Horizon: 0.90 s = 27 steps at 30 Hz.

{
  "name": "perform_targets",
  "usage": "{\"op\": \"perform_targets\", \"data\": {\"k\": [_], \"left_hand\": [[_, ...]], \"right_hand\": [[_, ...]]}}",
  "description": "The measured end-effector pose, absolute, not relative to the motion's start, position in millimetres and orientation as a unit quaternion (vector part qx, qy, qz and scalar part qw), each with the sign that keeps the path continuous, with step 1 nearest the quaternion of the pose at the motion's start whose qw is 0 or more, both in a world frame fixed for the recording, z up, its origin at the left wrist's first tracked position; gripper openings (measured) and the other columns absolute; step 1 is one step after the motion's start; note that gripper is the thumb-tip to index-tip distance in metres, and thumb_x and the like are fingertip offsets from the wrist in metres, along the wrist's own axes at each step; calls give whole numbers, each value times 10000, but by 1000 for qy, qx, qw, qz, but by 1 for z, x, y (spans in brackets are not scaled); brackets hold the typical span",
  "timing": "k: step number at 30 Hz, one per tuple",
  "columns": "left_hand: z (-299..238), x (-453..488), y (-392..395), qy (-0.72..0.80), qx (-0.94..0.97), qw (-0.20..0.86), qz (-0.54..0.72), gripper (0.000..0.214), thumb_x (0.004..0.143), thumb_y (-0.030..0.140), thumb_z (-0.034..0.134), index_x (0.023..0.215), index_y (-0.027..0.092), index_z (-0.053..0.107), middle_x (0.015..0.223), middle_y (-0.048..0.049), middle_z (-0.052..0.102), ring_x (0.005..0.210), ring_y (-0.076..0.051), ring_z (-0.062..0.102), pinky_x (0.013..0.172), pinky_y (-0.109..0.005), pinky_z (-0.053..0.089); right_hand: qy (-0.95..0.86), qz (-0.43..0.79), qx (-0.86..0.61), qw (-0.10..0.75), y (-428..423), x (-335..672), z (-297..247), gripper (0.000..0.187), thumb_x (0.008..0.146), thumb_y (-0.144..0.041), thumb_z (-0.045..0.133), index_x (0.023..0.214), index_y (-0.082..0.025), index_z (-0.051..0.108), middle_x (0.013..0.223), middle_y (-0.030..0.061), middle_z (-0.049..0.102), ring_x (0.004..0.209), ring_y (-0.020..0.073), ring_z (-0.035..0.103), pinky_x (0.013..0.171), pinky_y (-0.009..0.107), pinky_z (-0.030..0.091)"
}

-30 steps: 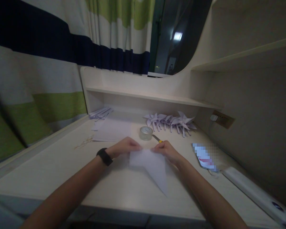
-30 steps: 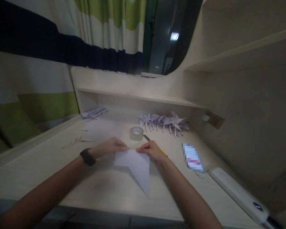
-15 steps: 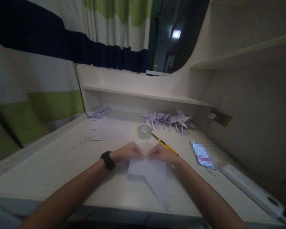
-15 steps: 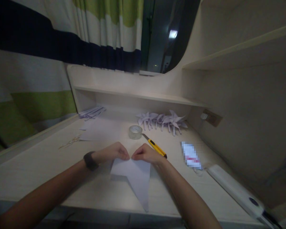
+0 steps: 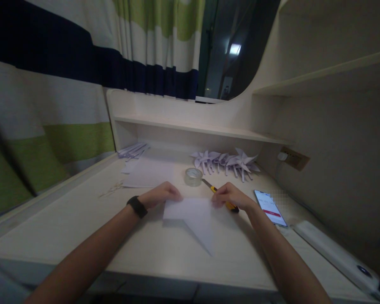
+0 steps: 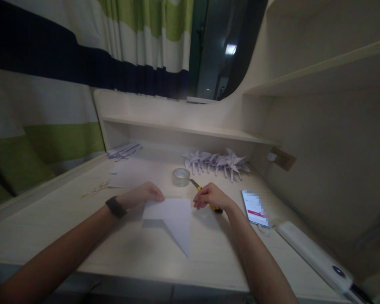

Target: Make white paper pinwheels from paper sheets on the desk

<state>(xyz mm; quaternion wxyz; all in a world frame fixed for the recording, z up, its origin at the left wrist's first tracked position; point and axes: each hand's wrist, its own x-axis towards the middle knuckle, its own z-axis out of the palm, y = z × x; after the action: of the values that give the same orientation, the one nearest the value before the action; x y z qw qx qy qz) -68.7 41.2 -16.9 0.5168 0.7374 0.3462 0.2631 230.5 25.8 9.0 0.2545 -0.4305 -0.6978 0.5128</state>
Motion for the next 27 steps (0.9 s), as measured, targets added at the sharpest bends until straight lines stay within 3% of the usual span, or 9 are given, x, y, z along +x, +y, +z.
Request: {"op": "perform_targets", "data": {"k": [5,7,10,27], "left_hand": [[-16,-63,37,339,733,519,279,285,734,375,673,713,95,719,623,-42,644,536,-119,497,520,-228,340],[-17,-59,35,339,734,518,280,290,728,378,678,712,91,718,610,-39,633,526,-115,487,508,-226,330],[-18,-56,34,346,721,534,275,281,717,365,684,752,90,727,611,-40,635,514,-116,495,501,-228,340],[-12,-73,36,347,708,578,212,212,727,311,671,728,109,736,674,-92,710,603,-162,651,588,-255,514]], "right_hand": [[-662,512,-422,349,25,208,-8,402,678,-469,697,854,-108,712,722,52,677,601,124,580,567,234,435],[-655,479,-450,373,23,195,-16,393,593,-474,756,695,-100,695,587,19,622,500,97,499,474,215,351],[-633,465,-467,407,20,185,-18,369,563,-464,765,602,-111,666,491,-8,560,444,85,431,441,220,286],[-643,492,-439,389,22,214,1,274,586,-373,759,551,-119,661,488,-1,559,442,89,432,441,230,270]]}}
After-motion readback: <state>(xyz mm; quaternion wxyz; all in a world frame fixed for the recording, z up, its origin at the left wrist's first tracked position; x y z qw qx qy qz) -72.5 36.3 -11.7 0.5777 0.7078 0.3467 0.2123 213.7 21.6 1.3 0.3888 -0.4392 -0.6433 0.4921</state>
